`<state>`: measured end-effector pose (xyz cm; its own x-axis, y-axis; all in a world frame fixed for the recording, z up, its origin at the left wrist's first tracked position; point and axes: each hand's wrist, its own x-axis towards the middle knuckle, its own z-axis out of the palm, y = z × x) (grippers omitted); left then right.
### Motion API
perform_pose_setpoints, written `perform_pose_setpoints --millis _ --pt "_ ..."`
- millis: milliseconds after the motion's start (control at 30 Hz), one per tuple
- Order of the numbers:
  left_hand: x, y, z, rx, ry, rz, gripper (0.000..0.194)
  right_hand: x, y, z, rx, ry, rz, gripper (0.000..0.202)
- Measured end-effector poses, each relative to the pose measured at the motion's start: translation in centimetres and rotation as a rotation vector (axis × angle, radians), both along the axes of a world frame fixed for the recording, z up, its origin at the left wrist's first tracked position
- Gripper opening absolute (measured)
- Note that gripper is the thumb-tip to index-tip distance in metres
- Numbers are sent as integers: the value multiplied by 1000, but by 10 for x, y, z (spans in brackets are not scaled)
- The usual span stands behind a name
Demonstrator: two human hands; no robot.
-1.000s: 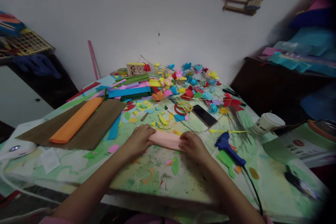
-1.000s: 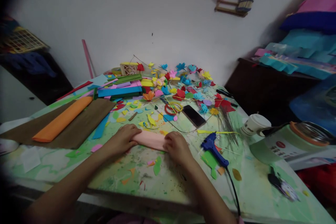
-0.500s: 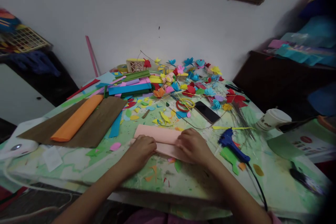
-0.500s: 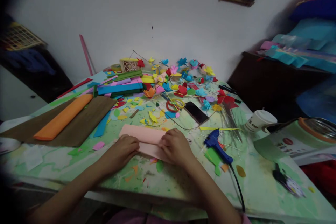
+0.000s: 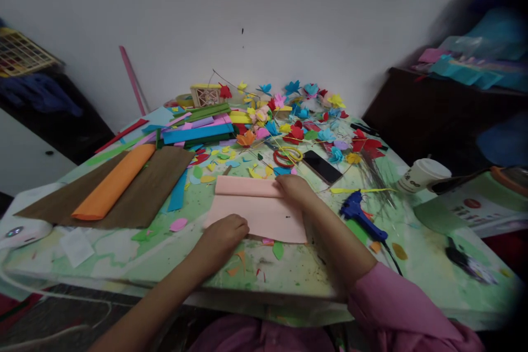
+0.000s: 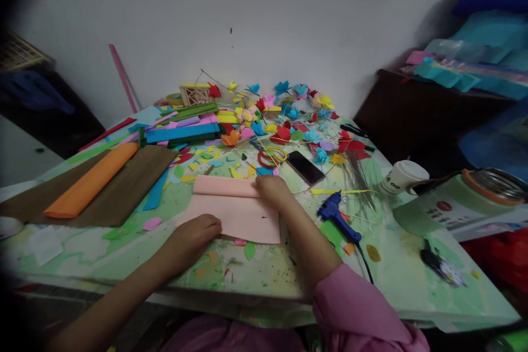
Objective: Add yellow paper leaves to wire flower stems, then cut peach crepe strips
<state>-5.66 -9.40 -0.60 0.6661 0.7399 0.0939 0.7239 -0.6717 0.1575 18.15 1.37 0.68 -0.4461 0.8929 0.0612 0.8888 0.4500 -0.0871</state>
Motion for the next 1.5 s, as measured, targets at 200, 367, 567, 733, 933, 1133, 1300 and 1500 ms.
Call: perform_pose_setpoints --millis 200,367,567,733,933,1133,1300,1500 --pt "-2 0 0 -25 -21 -13 20 0 3 -3 62 45 8 29" --pt "-5 -1 -5 -19 -54 -14 22 9 -37 6 148 168 40 31" --pt "-10 -2 -17 47 -184 -40 23 23 -84 -6 51 329 51 13" --pt "-10 -2 -18 45 -178 -31 24 22 -79 -22 -34 370 23 9" --pt "-11 -3 -19 51 -192 -34 25 24 -93 2 -33 384 -17 17" --pt "-12 -3 -19 58 -181 -33 25 46 -134 55 -698 738 316 41" --pt "-11 -1 -15 25 -207 -37 26 25 -131 34 -225 544 90 43" --pt "-23 7 -3 -105 -237 23 25 16 -126 2 -245 439 16 10"
